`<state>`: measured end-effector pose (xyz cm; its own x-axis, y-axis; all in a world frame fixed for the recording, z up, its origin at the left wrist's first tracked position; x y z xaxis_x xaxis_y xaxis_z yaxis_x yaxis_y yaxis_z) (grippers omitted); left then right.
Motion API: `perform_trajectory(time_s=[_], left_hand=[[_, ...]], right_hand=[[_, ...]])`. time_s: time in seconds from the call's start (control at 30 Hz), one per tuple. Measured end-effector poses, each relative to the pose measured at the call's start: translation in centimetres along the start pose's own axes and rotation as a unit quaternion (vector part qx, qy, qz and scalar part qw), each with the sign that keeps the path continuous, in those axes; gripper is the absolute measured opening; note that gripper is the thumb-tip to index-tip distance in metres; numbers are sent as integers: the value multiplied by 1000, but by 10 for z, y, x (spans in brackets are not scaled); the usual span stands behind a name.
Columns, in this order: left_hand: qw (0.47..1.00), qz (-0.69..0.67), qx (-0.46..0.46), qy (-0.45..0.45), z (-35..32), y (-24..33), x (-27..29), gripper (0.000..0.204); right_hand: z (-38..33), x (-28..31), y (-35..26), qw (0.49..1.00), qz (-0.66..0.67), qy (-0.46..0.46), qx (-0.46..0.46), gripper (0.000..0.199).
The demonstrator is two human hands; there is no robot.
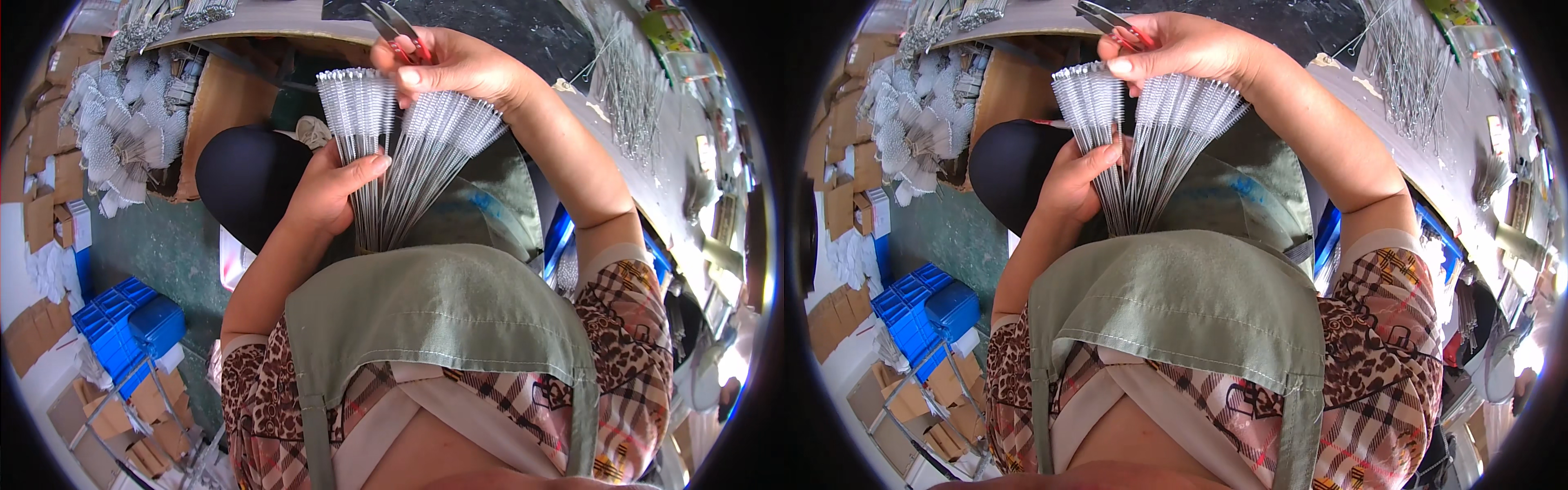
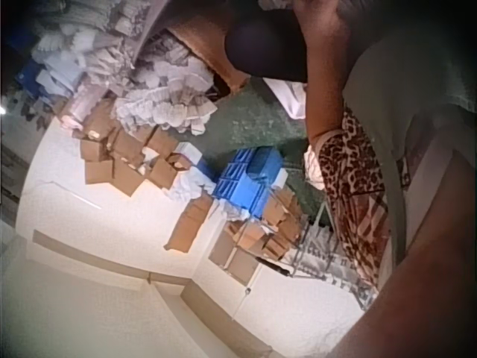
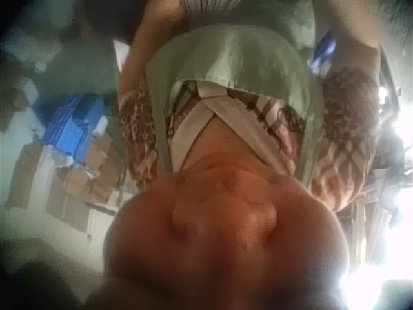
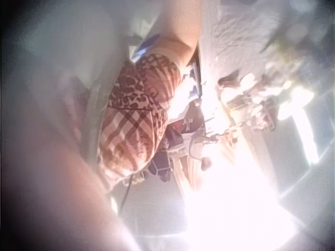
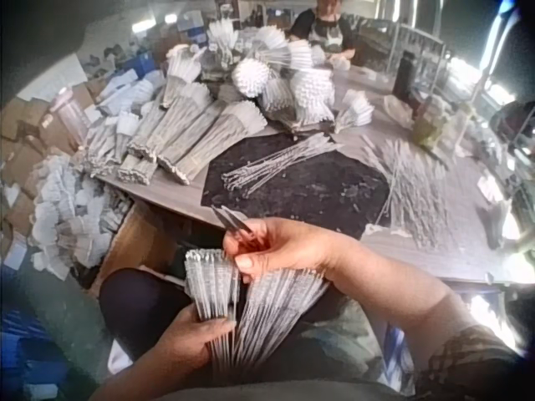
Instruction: The person sits and uses red-handled scissors to trim the ends of a bundle of silver wire brushes held in their left hand. They repeatedly snip the tips of the wires to create a uniform, rounded surface on the brush head.
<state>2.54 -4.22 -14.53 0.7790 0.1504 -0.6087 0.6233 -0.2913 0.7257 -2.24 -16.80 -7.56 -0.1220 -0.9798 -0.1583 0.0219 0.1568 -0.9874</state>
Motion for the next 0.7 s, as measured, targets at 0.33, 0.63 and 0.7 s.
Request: perform_trajectory(time_s=[0.33,0.63,0.7], left_hand=[[999,-21,7,-26,1,0,-6,35],[999,-26,-1,19,0,3,-3,29],[1000,-9,-1,22,0,4,-3,28]], right_hand=[[0,-2,0,999,-35,-26,8,37],[-2,-5,-5,999,-41,14,3,39],[-3,-1,4,998,-40,-53,8,32]])
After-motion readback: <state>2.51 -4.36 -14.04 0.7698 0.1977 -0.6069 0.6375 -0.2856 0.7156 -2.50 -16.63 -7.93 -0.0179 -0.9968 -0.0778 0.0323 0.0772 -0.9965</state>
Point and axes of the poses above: each hand's wrist, its own z-axis towards the middle knuckle, its own x-axis out of the back of the hand, y = z × x, the point moved 9 cm from there along z, towards the middle knuckle, and after that the axes turned 7 degrees about -y, right-handed, at the moved point
